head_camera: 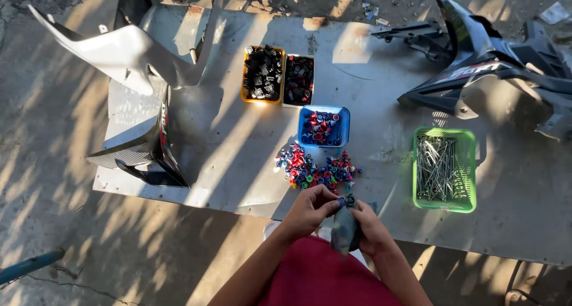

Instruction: The person stands at a table outdoors and repeatedly picks up small plastic bottle caps from a pile, wipes them with a cloth, and places them into a blue container. The person also briefly handles a black plastic part from a yellow container before returning to cleaning the bottle caps.

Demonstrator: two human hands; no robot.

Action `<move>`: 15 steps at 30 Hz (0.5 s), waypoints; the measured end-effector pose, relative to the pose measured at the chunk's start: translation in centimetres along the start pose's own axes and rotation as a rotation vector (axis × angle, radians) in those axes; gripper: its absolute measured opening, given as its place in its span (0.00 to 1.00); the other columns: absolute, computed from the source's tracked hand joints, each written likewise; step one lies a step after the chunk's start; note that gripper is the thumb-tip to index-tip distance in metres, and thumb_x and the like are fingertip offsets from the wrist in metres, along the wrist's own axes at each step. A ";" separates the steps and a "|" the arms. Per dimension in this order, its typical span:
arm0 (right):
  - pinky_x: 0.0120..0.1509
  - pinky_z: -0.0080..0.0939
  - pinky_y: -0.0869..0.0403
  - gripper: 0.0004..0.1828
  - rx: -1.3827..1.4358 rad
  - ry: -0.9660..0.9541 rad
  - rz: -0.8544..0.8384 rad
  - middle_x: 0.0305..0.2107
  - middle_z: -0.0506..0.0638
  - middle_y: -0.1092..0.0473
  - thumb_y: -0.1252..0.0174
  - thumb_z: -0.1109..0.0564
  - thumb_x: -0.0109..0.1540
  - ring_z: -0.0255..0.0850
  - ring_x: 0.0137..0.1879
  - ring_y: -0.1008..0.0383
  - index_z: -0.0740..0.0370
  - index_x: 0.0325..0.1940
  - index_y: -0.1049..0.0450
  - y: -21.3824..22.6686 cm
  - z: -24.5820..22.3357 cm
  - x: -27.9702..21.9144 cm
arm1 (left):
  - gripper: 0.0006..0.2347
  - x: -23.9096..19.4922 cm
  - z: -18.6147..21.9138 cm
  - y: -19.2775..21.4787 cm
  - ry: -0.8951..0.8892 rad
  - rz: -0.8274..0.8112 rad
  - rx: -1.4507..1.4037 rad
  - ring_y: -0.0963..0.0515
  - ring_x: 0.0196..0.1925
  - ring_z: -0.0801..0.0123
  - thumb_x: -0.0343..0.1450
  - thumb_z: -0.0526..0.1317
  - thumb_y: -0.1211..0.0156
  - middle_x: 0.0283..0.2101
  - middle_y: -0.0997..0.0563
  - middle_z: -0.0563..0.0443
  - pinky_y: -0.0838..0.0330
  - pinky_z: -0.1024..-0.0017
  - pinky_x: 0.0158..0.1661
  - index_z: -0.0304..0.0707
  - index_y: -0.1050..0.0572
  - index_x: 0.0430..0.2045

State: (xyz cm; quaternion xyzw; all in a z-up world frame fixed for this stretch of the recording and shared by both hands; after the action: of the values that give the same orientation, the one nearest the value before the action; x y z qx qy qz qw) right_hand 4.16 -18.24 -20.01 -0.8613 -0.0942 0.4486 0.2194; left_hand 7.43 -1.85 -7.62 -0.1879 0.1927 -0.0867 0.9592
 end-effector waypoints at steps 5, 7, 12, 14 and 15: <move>0.38 0.41 0.25 0.18 0.141 0.083 -0.157 0.38 0.59 0.26 0.47 0.59 0.65 0.42 0.35 0.26 0.70 0.58 0.31 -2.5 -2.8 -1.8 | 0.03 -0.4 3.1 1.3 -0.119 0.059 0.012 0.18 0.37 0.67 0.74 0.30 0.42 0.39 0.18 0.44 0.21 0.72 0.41 0.29 0.26 0.39; 0.39 0.39 0.27 0.16 -0.004 0.256 -0.071 0.39 0.59 0.26 0.47 0.67 0.64 0.41 0.36 0.28 0.72 0.56 0.30 -4.8 -6.9 -4.4 | 0.04 -0.2 4.4 1.4 -0.126 0.068 -0.045 0.14 0.38 0.61 0.75 0.31 0.43 0.42 0.17 0.40 0.17 0.68 0.41 0.28 0.27 0.40; 0.36 0.38 0.26 0.11 -0.813 0.760 0.272 0.20 0.50 0.26 0.39 0.68 0.60 0.36 0.31 0.23 0.54 0.38 0.18 -10.2 -14.3 -9.6 | 0.04 1.1 2.3 0.8 -0.097 0.059 -0.183 0.14 0.30 0.69 0.71 0.31 0.30 0.30 0.14 0.40 0.18 0.75 0.34 0.27 0.20 0.32; 0.39 0.43 0.26 0.12 -0.764 0.744 0.233 0.22 0.53 0.25 0.44 0.68 0.62 0.39 0.32 0.24 0.56 0.40 0.18 -10.4 -14.4 -8.7 | 0.04 1.2 3.0 0.2 -0.107 0.046 -0.152 0.14 0.29 0.70 0.69 0.30 0.29 0.29 0.14 0.40 0.19 0.76 0.32 0.27 0.19 0.32; 0.41 0.48 0.25 0.14 -0.726 0.711 0.191 0.24 0.56 0.24 0.49 0.68 0.65 0.41 0.32 0.26 0.58 0.42 0.19 -10.3 -14.2 -8.3 | 0.04 1.1 3.2 -0.3 -0.110 0.044 -0.135 0.15 0.28 0.71 0.68 0.30 0.27 0.28 0.14 0.40 0.20 0.76 0.31 0.27 0.18 0.31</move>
State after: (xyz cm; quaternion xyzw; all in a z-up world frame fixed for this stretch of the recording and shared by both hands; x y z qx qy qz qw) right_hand 11.25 -16.25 -2.07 -0.9859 -0.0846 0.0846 -0.1171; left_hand 9.64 -1.32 -5.15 -0.2525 0.1491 -0.0420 0.9551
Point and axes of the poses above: each hand's wrist, its own x-axis towards the middle knuckle, its own y-axis out of the back of the hand, z = x × y, the point moved 9 cm from there along x, towards the middle knuckle
